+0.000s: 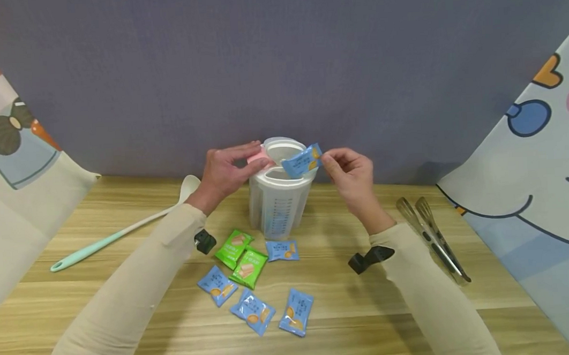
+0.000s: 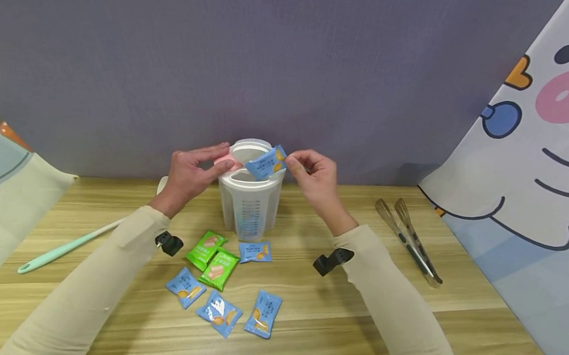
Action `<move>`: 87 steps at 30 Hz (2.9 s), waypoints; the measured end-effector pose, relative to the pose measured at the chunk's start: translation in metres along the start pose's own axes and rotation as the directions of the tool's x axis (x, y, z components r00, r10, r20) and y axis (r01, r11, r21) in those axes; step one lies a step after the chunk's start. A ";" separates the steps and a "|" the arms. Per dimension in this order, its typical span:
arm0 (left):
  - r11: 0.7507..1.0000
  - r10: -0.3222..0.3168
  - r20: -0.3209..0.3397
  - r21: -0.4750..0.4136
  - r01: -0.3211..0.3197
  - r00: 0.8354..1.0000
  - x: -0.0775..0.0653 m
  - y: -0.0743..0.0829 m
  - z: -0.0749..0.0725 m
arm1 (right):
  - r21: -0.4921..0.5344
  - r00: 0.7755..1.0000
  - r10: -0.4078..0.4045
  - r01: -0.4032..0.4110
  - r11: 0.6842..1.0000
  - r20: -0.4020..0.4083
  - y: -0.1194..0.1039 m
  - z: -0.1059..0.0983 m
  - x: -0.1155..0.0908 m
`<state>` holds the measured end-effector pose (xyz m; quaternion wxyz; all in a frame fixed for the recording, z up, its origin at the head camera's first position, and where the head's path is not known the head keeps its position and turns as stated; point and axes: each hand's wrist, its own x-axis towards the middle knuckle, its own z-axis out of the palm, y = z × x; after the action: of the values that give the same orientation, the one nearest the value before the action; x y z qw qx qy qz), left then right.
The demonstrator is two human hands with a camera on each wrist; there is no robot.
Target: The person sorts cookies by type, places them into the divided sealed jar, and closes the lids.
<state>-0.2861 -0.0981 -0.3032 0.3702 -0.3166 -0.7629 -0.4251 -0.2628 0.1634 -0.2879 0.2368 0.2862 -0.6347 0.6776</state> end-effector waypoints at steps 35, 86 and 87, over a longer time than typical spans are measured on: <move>1.000 0.006 0.002 -0.004 -0.006 1.000 -0.001 0.001 0.000 | -0.168 0.996 0.000 0.016 0.986 0.091 -0.002 0.017 -0.007; 1.000 0.012 -0.006 -0.004 -0.012 1.000 0.001 -0.001 -0.002 | -0.135 0.956 0.022 0.018 0.991 0.292 -0.009 0.005 -0.048; 1.000 0.010 -0.002 -0.003 -0.010 1.000 0.001 -0.001 -0.002 | -0.156 0.948 0.042 0.008 0.988 0.316 -0.009 0.003 -0.051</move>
<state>-0.2865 -0.0999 -0.3021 0.3728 -0.3205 -0.7602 -0.4247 -0.2191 0.1635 -0.3167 0.1472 0.3667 -0.7179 0.5731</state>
